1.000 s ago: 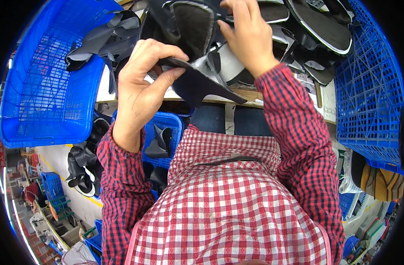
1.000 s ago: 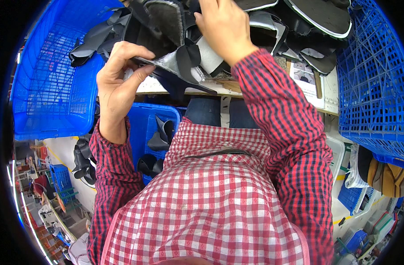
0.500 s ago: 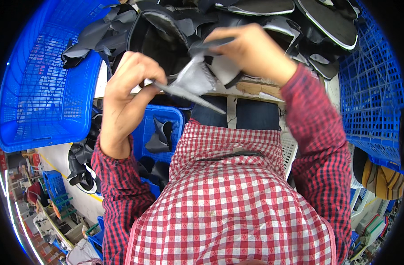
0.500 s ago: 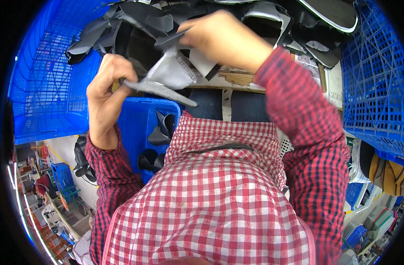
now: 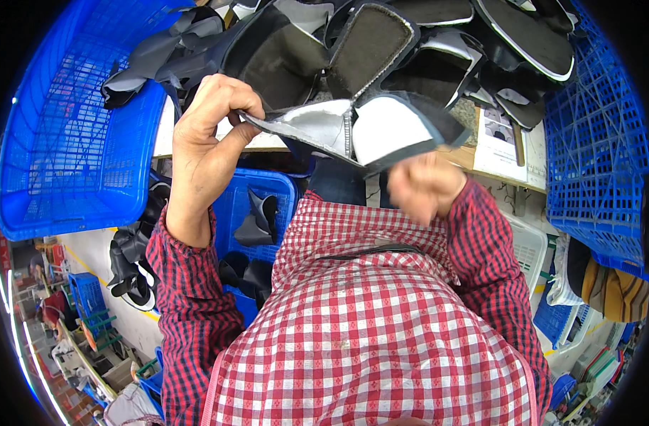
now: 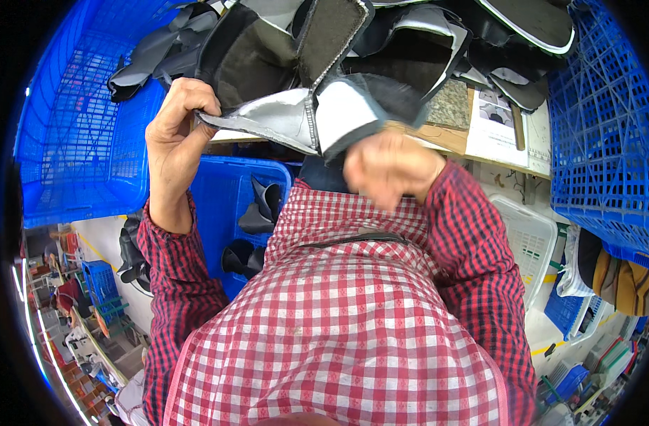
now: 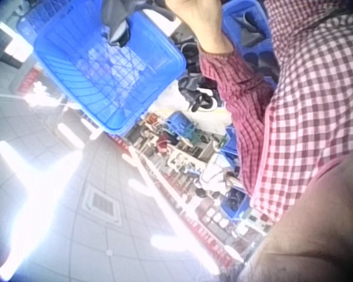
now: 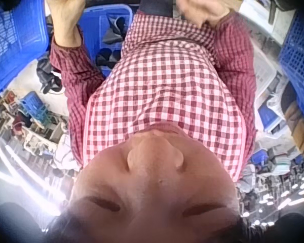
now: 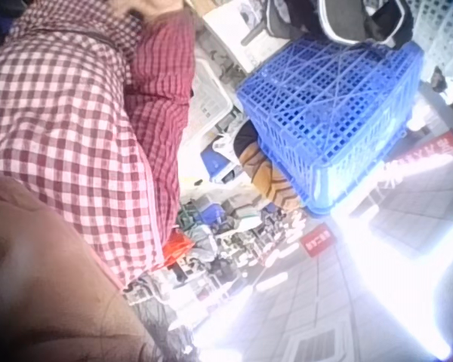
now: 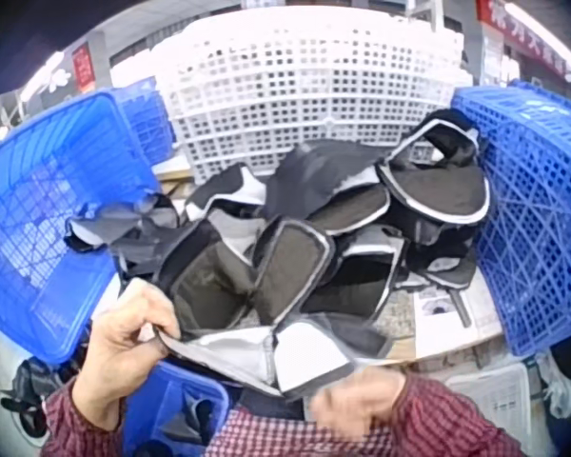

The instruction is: The person repeatedly picks up black slipper uppers and white insoles, aligns them, and presses the edges together by hand. They turn each slipper over to check the bond and place finished units into a blue basket. The process is repeated for multiple pairs.

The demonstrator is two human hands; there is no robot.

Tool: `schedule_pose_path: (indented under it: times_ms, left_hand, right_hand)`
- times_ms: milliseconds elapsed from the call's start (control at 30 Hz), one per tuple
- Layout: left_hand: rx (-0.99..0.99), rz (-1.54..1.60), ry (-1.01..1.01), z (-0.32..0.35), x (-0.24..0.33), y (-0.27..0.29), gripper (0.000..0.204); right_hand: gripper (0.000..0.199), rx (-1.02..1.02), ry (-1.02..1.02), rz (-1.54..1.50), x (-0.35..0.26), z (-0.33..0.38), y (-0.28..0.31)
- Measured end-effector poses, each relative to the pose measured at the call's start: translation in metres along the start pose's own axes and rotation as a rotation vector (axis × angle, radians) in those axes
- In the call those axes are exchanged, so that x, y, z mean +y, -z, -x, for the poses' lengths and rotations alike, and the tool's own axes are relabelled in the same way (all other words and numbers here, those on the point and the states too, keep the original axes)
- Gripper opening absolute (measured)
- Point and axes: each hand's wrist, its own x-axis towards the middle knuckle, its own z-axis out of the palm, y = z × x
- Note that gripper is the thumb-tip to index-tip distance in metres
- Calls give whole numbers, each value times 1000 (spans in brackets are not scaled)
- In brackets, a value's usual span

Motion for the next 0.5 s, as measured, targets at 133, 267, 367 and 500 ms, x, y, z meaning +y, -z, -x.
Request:
schedule_pose_path:
  times_ms: [133,267,367,500]
  left_hand:
    - [-6,7,16,-8,1,2,26]
    - [-63,-55,-125,-9,4,8,28]
    - [-74,-128,-109,-7,8,3,31]
    - [-64,-331,-168,1,12,-16,34]
  right_hand:
    - [24,-16,-281,550,34,-25,-26]
    - [20,479,71,317,37,-45,-10]
    - [38,122,457,-205,5,-53,-3]
    - [58,196,464,695,-28,-62,-29]
